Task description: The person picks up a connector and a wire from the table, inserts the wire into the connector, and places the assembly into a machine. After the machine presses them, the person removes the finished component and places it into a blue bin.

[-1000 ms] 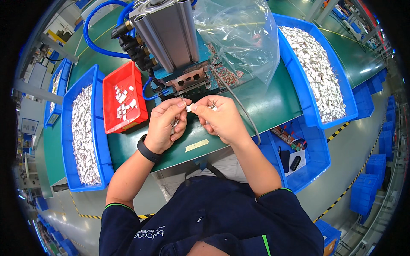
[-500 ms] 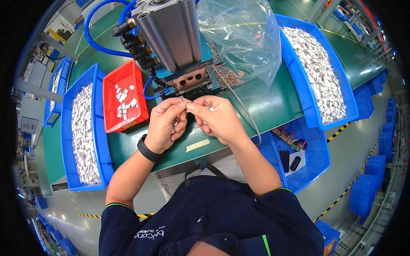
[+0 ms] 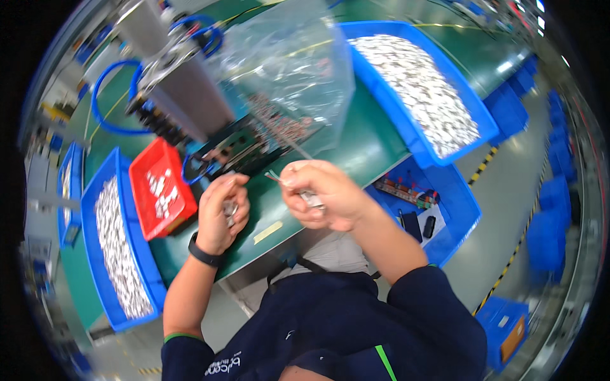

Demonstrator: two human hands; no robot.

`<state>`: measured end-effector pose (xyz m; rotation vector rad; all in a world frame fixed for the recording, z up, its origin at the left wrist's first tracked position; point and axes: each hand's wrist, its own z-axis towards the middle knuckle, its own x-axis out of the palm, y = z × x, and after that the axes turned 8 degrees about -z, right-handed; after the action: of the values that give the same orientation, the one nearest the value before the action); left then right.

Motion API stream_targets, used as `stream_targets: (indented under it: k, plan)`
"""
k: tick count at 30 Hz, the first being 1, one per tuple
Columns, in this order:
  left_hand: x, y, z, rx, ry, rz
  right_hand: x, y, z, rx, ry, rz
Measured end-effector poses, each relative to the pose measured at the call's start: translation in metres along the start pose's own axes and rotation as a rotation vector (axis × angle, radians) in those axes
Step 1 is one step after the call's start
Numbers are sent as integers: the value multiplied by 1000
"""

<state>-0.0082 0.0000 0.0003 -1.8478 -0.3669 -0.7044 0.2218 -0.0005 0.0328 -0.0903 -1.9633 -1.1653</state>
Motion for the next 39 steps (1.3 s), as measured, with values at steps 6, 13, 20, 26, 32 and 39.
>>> stream_targets:
  k: [6,13,20,26,32,39]
  plan:
    - [-1,1,-2,-7,49,-57,-76,122,-79,-388,-482,-410]
    - [-3,3,2,-46,98,-86,-158,183,-101,-110,-1302,-2129]
    - [-18,2,2,-245,110,-264,6,35,-37,-862,-359,-1812]
    - [-13,1,15,-235,61,-314,51,-55,29,-1049,-41,-1833]
    - [-19,3,11,-240,68,-428,31,-54,47,-1015,42,-1862]
    - [-14,5,8,-345,112,-542,17,-46,48,-999,-37,-1755]
